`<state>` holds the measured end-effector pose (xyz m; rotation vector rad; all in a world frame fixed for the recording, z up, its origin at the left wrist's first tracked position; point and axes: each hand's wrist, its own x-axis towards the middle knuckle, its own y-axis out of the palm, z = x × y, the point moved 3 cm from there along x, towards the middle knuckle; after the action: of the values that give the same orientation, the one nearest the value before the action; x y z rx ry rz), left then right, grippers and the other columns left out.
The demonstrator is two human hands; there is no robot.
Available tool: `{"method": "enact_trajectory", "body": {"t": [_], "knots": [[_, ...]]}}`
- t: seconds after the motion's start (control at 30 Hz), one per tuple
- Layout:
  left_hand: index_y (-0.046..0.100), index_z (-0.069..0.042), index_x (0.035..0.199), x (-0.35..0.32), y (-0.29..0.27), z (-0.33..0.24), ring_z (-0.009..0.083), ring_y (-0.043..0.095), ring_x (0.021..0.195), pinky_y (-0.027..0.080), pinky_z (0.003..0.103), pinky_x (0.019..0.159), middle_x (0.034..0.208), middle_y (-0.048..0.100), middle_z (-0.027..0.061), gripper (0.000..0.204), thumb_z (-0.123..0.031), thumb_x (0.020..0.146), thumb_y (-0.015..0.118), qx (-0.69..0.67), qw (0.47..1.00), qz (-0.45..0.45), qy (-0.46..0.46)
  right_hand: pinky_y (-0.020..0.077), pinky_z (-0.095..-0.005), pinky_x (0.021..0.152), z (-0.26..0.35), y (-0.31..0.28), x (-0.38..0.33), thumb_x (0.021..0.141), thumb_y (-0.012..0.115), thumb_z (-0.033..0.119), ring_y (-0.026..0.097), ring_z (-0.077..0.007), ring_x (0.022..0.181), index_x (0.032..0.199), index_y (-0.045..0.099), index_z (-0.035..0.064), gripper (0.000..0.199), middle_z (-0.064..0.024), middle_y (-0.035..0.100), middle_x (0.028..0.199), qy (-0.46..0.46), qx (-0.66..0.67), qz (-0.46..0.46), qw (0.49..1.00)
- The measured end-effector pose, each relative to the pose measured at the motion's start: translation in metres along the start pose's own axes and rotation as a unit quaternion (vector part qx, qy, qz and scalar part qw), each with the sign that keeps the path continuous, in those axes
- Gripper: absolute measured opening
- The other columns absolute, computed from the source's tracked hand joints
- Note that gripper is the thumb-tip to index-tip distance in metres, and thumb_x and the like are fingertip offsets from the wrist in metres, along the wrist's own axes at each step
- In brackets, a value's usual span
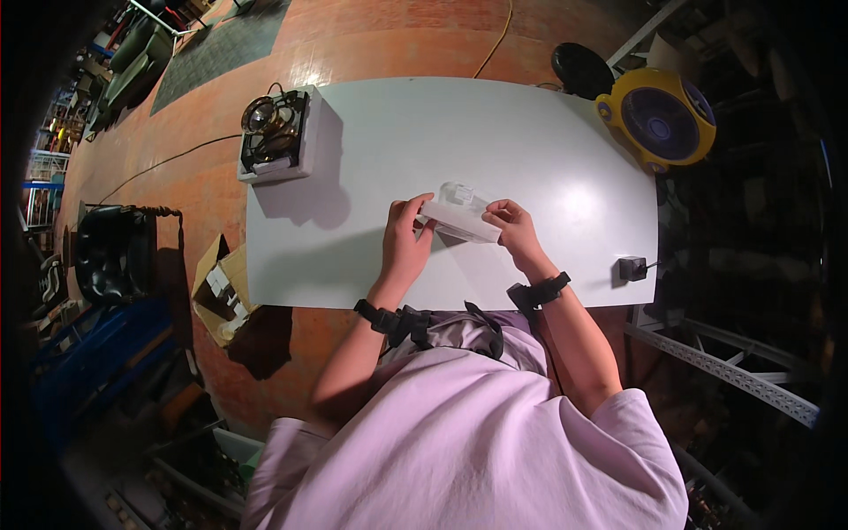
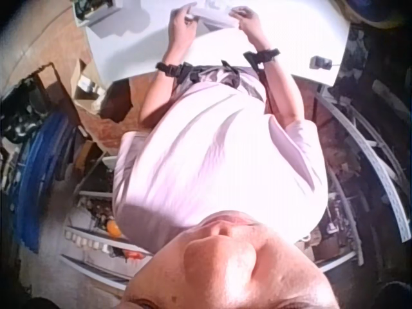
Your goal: Packing a white box with cylindrical objects and then inspecting items in a cardboard shipping carton
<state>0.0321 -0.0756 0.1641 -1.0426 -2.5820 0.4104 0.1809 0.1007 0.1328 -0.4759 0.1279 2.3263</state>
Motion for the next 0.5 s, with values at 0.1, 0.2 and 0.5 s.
{"method": "enact_trajectory", "body": {"t": [0.1, 0.2, 0.5], "knots": [[0.061, -0.008, 0.132, 0.007, 0.009, 0.003, 0.0165, 0.06, 0.08, 0.052, 0.031, 0.073, 0.11, 0.056, 0.0093, 0.044, 0.005, 0.09, 0.068, 0.025, 1.0, -0.006, 0.014, 0.0409, -0.0229, 0.062, -0.001, -0.01, 0.003, 0.095, 0.068, 0.013, 0.053, -0.0067, 0.075, 0.108, 0.065, 0.0062, 0.015, -0.001, 0.07, 0.096, -0.011, 0.004, -0.016, 1.0], [0.059, -0.007, 0.133, 0.013, 0.014, 0.006, 0.0166, 0.061, 0.08, 0.052, 0.031, 0.072, 0.11, 0.059, 0.0101, 0.045, 0.003, 0.09, 0.069, 0.035, 0.999, -0.014, 0.02, 0.0457, -0.0261, 0.071, 0.006, -0.019, -0.009, 0.095, 0.066, 0.013, 0.059, -0.0106, 0.089, 0.116, 0.064, 0.0054, 0.022, -0.0035, 0.071, 0.11, -0.06, 0.001, -0.016, 0.998], [0.055, -0.002, 0.107, 0.011, 0.019, 0.012, 0.026, 0.066, 0.089, 0.053, 0.039, 0.074, 0.1, 0.062, 0.0125, 0.023, -0.002, 0.089, 0.07, -0.005, 0.999, -0.038, 0.014, 0.053, -0.0431, 0.1, 0.018, -0.001, -0.046, 0.092, 0.073, 0.01, 0.06, -0.0277, 0.123, 0.135, 0.056, 0.005, 0.046, -0.0137, 0.061, 0.133, -0.259, -0.192, -0.03, 0.946]]}}
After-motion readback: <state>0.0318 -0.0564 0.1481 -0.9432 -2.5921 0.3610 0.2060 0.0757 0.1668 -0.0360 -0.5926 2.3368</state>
